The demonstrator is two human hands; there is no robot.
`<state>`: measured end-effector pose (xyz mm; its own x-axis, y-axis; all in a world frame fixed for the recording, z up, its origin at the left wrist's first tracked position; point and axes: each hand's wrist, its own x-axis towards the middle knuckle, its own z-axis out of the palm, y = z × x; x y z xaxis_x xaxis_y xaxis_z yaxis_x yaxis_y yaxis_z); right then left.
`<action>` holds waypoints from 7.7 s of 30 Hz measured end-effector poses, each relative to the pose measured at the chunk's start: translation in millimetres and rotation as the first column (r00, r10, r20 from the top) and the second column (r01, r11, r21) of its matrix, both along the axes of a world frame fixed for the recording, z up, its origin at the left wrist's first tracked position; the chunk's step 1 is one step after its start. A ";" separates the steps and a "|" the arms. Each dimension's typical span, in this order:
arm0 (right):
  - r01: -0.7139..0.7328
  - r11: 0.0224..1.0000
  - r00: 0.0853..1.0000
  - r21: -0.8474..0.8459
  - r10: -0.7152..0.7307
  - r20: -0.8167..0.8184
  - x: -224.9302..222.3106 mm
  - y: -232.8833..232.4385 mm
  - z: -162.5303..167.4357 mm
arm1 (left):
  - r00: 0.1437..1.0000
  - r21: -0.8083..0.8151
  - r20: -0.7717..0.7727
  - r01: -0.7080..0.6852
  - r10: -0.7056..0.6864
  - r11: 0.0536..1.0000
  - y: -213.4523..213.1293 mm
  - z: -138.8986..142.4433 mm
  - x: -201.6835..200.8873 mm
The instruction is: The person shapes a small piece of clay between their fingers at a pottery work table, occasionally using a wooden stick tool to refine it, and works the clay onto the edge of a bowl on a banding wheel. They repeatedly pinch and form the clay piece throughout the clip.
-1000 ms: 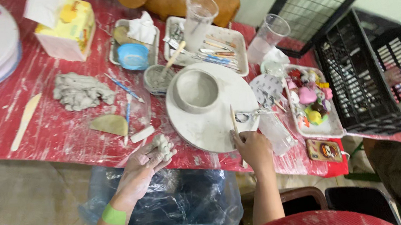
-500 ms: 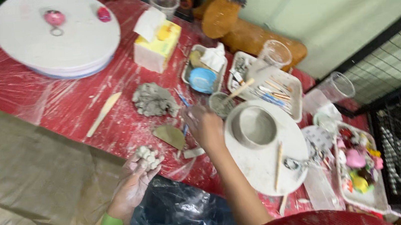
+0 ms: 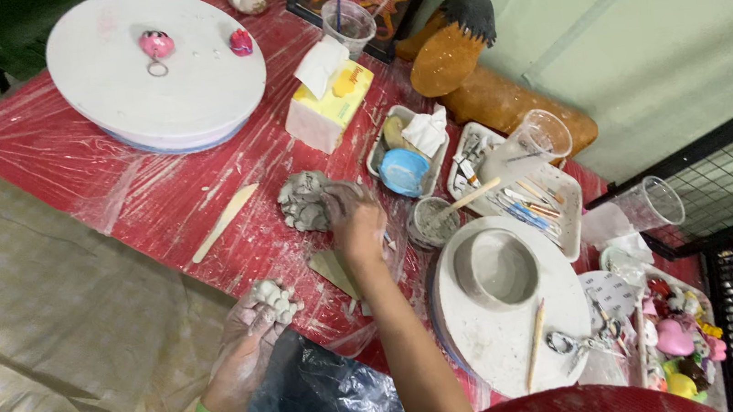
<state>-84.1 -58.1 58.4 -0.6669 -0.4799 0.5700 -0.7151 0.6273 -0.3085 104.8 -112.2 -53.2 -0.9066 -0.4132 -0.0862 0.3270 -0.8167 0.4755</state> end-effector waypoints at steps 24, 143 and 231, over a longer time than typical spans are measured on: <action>-0.108 0.958 0.981 -0.265 0.145 0.127 83.2 214.9 -15.7 | 0.984 -0.116 0.024 0.176 -0.174 0.978 76.0 13.0 -1.1; 0.242 0.875 0.830 -0.420 0.038 0.557 164.4 280.8 -20.4 | 0.965 -0.820 0.062 0.194 -0.253 0.538 145.4 70.9 -2.8; 0.218 0.751 0.687 -0.624 0.336 0.645 178.3 288.3 -22.5 | 0.973 -0.906 -0.179 -0.105 -0.147 0.409 150.3 80.3 3.4</action>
<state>94.3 230.2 35.9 -0.9578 -0.2603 0.1216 -0.1405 0.0552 -0.9885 108.2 38.1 27.1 -0.8564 -0.1134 0.5037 0.5019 0.0459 0.8637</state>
